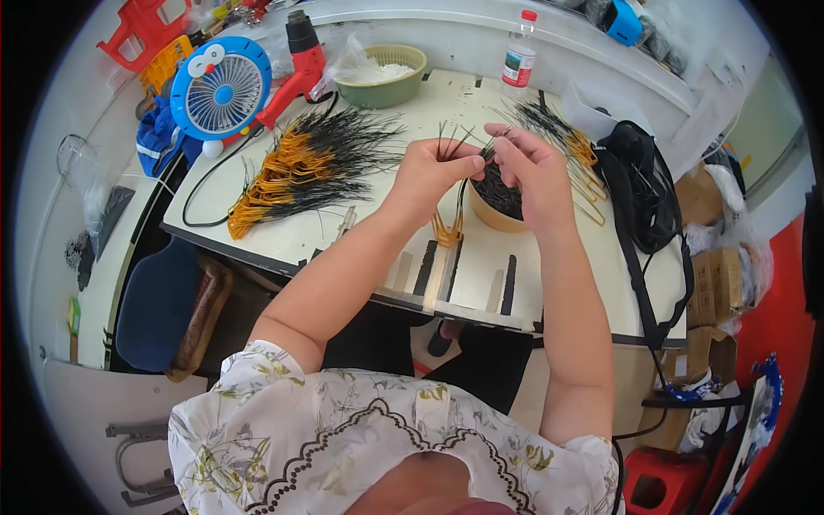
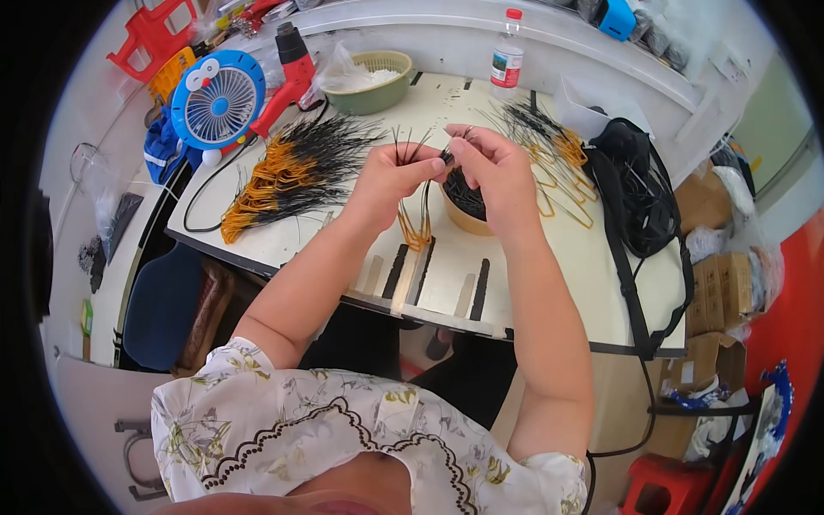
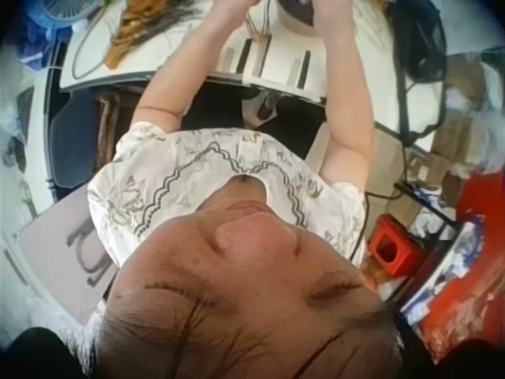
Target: The person slides small black tubes from a bowl onto thin wire stems by hand and places the assembled stems onto the table.
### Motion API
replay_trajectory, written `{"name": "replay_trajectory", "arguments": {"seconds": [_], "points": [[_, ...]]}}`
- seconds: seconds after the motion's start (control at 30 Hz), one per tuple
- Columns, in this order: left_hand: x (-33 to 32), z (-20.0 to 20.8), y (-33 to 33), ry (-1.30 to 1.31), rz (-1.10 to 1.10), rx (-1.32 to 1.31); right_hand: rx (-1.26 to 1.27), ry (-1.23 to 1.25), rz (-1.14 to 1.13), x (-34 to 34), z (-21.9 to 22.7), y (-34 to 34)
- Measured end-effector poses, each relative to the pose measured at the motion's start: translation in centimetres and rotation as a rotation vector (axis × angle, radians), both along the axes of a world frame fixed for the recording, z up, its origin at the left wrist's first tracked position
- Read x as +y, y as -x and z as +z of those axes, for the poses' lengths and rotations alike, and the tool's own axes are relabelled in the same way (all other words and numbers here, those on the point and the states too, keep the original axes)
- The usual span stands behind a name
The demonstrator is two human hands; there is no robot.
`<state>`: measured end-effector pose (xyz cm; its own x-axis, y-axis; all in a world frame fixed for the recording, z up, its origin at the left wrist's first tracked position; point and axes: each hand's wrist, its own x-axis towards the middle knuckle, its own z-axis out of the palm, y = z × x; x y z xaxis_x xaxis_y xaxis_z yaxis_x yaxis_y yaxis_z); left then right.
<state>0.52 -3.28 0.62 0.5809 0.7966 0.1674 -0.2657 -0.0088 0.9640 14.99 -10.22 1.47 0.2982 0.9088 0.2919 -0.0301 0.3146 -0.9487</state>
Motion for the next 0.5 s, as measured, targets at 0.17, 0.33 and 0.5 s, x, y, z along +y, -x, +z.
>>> {"name": "replay_trajectory", "arguments": {"seconds": [0.17, 0.33, 0.5], "points": [[0.0, -0.4, -0.4, -0.053, -0.071, -0.021, 0.118, -0.025, 0.086, 0.5, -0.9, -1.0], [1.1, -0.6, 0.2, -0.166, -0.173, 0.188, 0.126, -0.096, -0.004, 0.2, -0.8, -1.6], [1.3, -0.4, 1.2, -0.361, -0.127, 0.519, 0.32, -0.212, -0.086, 0.1, -0.6, -3.2]]}}
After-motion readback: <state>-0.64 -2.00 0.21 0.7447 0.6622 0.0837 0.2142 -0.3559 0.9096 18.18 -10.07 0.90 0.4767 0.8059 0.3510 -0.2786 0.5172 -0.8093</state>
